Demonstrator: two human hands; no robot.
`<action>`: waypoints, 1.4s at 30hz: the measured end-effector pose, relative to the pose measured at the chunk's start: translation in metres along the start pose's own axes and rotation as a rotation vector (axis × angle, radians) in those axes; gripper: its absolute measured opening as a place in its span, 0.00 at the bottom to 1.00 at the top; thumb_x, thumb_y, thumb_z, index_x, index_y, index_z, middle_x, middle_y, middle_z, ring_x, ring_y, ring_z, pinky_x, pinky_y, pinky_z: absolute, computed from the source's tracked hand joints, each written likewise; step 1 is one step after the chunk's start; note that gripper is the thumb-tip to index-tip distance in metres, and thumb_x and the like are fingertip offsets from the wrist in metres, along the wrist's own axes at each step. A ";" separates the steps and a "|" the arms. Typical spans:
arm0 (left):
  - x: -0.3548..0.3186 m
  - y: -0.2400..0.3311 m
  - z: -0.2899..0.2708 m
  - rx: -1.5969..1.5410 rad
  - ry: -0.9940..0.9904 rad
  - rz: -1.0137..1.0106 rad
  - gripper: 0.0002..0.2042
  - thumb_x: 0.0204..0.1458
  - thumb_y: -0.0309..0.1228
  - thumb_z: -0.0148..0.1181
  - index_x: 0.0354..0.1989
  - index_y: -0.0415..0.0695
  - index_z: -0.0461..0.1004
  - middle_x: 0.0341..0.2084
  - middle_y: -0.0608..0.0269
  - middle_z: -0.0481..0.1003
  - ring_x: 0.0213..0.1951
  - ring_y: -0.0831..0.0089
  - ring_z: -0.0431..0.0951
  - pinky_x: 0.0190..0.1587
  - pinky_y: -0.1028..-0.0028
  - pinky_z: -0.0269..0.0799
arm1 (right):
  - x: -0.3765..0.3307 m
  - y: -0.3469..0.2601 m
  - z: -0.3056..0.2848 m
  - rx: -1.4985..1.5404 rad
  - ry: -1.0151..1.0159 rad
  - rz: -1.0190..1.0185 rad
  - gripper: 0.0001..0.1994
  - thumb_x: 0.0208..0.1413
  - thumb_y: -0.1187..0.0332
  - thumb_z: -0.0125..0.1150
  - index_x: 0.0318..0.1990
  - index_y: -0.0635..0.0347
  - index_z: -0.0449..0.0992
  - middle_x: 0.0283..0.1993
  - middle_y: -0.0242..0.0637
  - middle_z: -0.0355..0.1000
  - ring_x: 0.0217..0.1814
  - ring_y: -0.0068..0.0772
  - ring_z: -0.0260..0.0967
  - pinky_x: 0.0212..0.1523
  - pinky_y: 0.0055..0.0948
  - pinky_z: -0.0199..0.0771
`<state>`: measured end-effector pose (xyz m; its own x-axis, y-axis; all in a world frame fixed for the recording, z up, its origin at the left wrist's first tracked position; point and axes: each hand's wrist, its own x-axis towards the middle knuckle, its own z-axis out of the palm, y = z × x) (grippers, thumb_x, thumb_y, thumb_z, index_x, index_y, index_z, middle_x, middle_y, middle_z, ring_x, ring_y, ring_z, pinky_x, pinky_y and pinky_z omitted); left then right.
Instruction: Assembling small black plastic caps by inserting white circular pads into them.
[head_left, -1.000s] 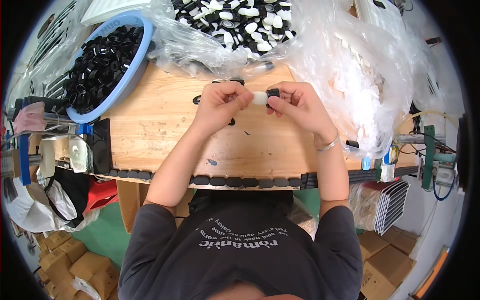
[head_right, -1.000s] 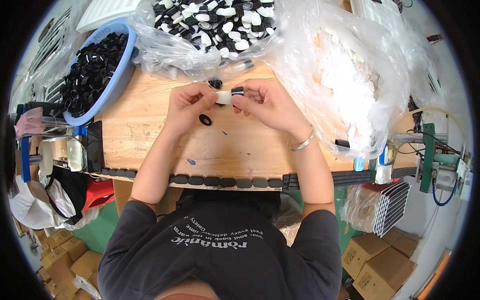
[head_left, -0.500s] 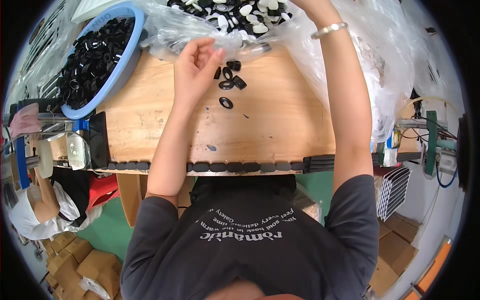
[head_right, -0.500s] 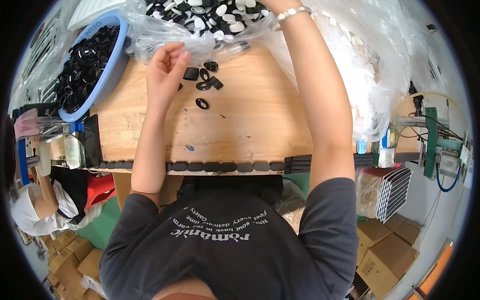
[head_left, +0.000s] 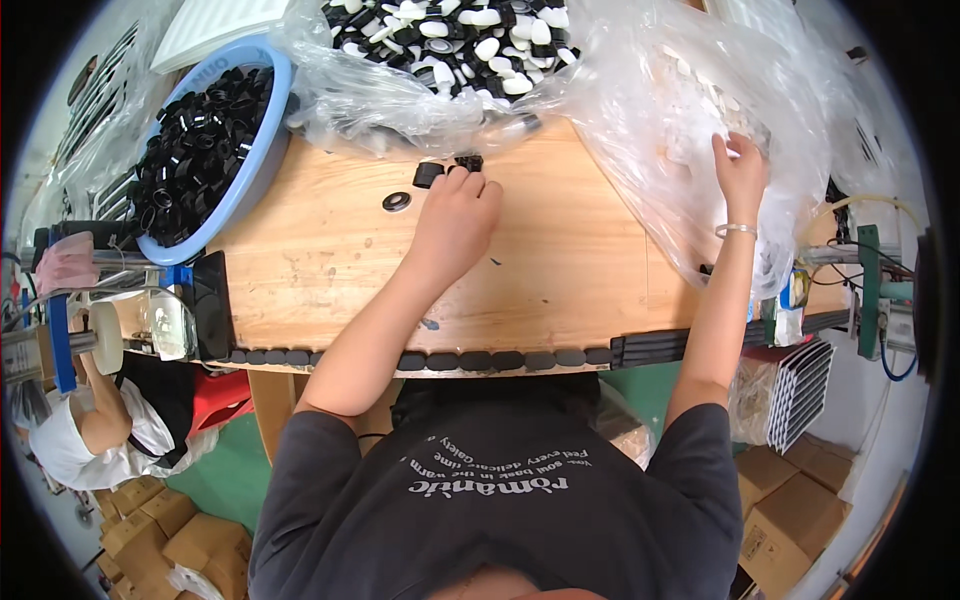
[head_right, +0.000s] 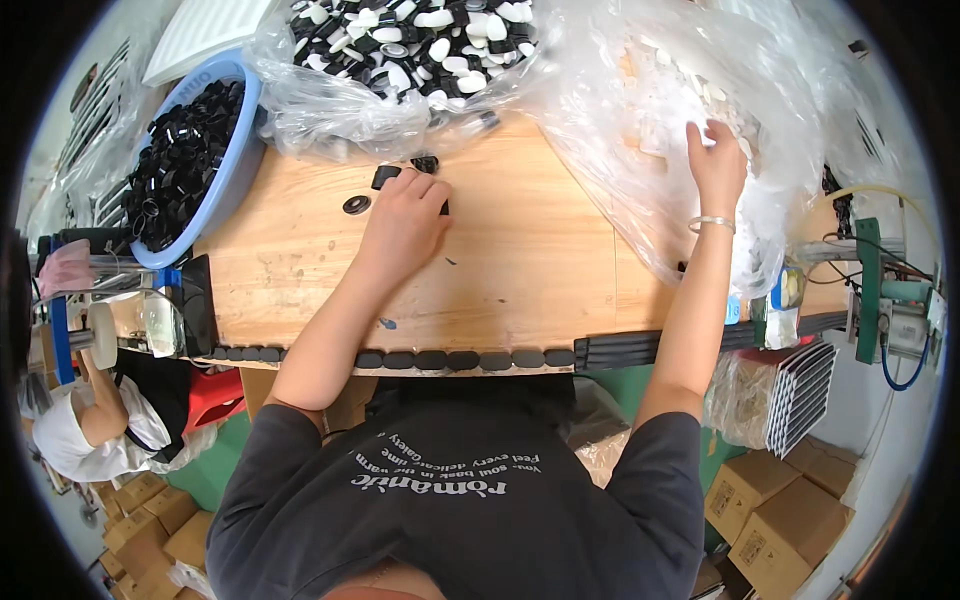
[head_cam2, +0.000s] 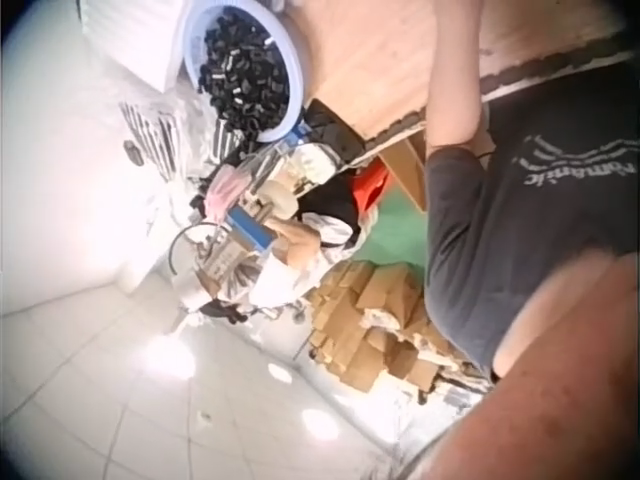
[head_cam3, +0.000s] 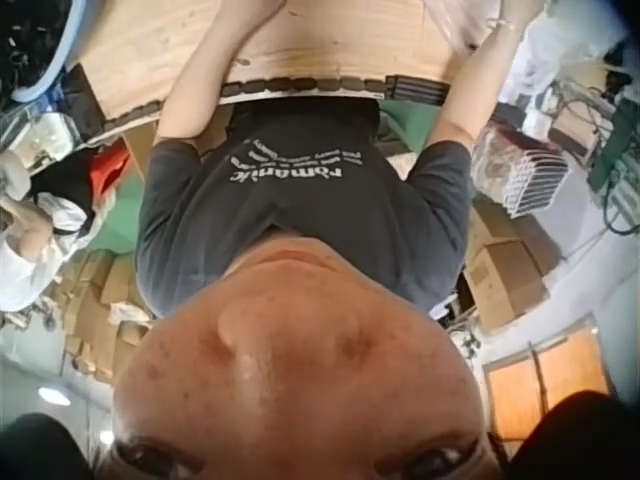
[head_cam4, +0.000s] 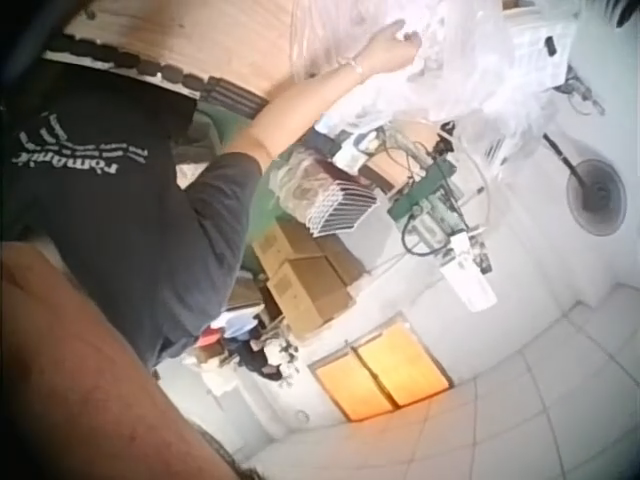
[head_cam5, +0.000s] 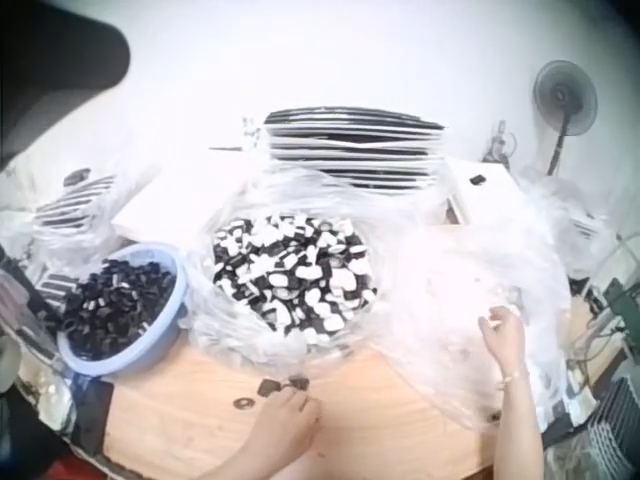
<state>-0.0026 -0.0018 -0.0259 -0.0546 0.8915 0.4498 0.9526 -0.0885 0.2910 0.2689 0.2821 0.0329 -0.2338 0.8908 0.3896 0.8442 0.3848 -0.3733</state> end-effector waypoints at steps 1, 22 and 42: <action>0.002 0.000 0.001 -0.007 -0.002 0.009 0.10 0.38 0.25 0.63 0.29 0.42 0.69 0.27 0.59 0.70 0.36 0.61 0.69 0.37 0.65 0.64 | -0.001 0.019 0.001 -0.249 0.047 -0.008 0.18 0.50 0.61 0.64 0.45 0.65 0.77 0.43 0.51 0.75 0.47 0.44 0.74 0.49 0.35 0.72; 0.008 0.006 -0.013 -1.414 0.130 -0.387 0.15 0.55 0.16 0.51 0.52 0.33 0.67 0.40 0.58 0.74 0.39 0.73 0.76 0.47 0.74 0.72 | 0.044 0.011 0.032 -0.273 -0.174 -0.116 0.12 0.42 0.62 0.67 0.35 0.57 0.81 0.37 0.45 0.77 0.42 0.45 0.75 0.42 0.39 0.75; 0.009 0.002 -0.013 -1.578 0.208 -0.348 0.15 0.54 0.19 0.55 0.50 0.36 0.67 0.40 0.57 0.74 0.39 0.71 0.77 0.43 0.75 0.73 | -0.073 -0.137 0.004 1.029 -0.742 -0.225 0.07 0.55 0.75 0.59 0.41 0.65 0.76 0.35 0.31 0.75 0.36 0.21 0.73 0.37 0.19 0.76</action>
<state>-0.0048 0.0000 -0.0107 -0.3515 0.9042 0.2427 -0.3422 -0.3654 0.8657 0.1687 0.1656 0.0524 -0.8128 0.5750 0.0932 0.0707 0.2561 -0.9641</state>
